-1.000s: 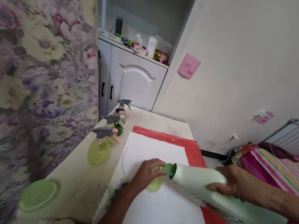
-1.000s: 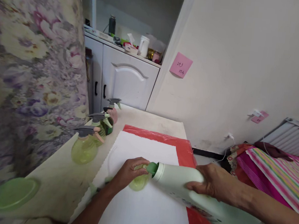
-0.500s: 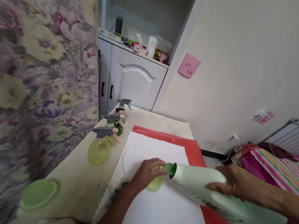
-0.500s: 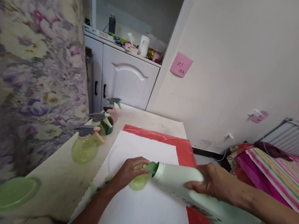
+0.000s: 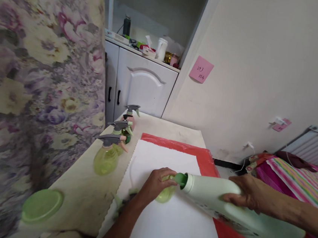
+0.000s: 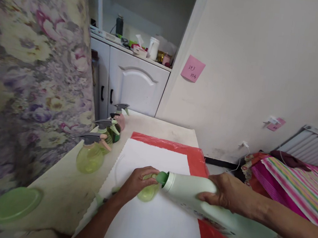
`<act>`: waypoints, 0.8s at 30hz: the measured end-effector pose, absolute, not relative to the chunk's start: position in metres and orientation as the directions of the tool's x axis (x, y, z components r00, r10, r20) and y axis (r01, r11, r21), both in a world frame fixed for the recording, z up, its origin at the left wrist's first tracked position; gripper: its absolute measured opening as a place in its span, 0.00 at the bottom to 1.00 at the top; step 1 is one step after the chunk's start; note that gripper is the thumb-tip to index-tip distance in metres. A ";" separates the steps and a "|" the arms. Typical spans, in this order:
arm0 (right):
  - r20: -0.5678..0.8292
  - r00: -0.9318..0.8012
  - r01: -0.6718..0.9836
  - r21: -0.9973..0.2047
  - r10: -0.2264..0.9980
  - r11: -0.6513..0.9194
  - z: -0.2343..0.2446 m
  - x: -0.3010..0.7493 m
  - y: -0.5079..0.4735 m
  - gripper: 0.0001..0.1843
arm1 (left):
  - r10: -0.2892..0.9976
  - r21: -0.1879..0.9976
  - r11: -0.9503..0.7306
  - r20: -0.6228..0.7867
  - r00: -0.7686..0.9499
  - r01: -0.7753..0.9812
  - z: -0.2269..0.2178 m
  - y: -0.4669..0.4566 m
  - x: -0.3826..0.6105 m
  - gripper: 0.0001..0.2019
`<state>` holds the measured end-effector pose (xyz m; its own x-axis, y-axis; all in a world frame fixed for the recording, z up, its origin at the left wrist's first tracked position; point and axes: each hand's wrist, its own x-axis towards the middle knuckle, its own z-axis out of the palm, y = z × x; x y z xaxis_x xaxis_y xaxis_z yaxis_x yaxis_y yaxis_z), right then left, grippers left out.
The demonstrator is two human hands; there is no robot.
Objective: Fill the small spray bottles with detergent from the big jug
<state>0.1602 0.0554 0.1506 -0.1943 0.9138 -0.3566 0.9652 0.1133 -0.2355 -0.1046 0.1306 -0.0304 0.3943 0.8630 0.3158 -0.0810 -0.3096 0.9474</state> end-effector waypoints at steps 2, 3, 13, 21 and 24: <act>-0.358 -0.195 0.965 -0.234 0.913 0.115 0.152 0.159 0.055 0.29 | 0.864 0.948 -0.307 0.313 0.394 -0.081 -0.030 0.130 -0.104 0.10; -0.359 -0.194 0.966 -0.231 0.913 0.115 0.152 0.159 0.055 0.29 | 0.865 0.949 -0.304 0.312 0.393 -0.083 -0.030 0.130 -0.104 0.10; -0.368 -0.193 0.965 -0.238 0.910 0.108 0.152 0.158 0.055 0.28 | 0.862 0.948 -0.299 0.318 0.395 -0.110 -0.032 0.131 -0.104 0.12; -0.365 -0.200 0.965 -0.236 0.909 0.117 0.152 0.157 0.054 0.29 | 0.866 0.949 -0.295 0.315 0.388 -0.112 -0.036 0.132 -0.104 0.11; -0.347 -0.207 0.963 -0.238 0.915 0.128 0.151 0.159 0.055 0.27 | 0.866 0.950 -0.295 0.312 0.391 -0.104 -0.037 0.133 -0.103 0.11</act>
<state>0.1591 0.0553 0.1509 -0.2067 0.9150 -0.3465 0.9629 0.1275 -0.2377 -0.1034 0.1325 -0.0367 0.3910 0.8658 0.3123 -0.1041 -0.2955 0.9497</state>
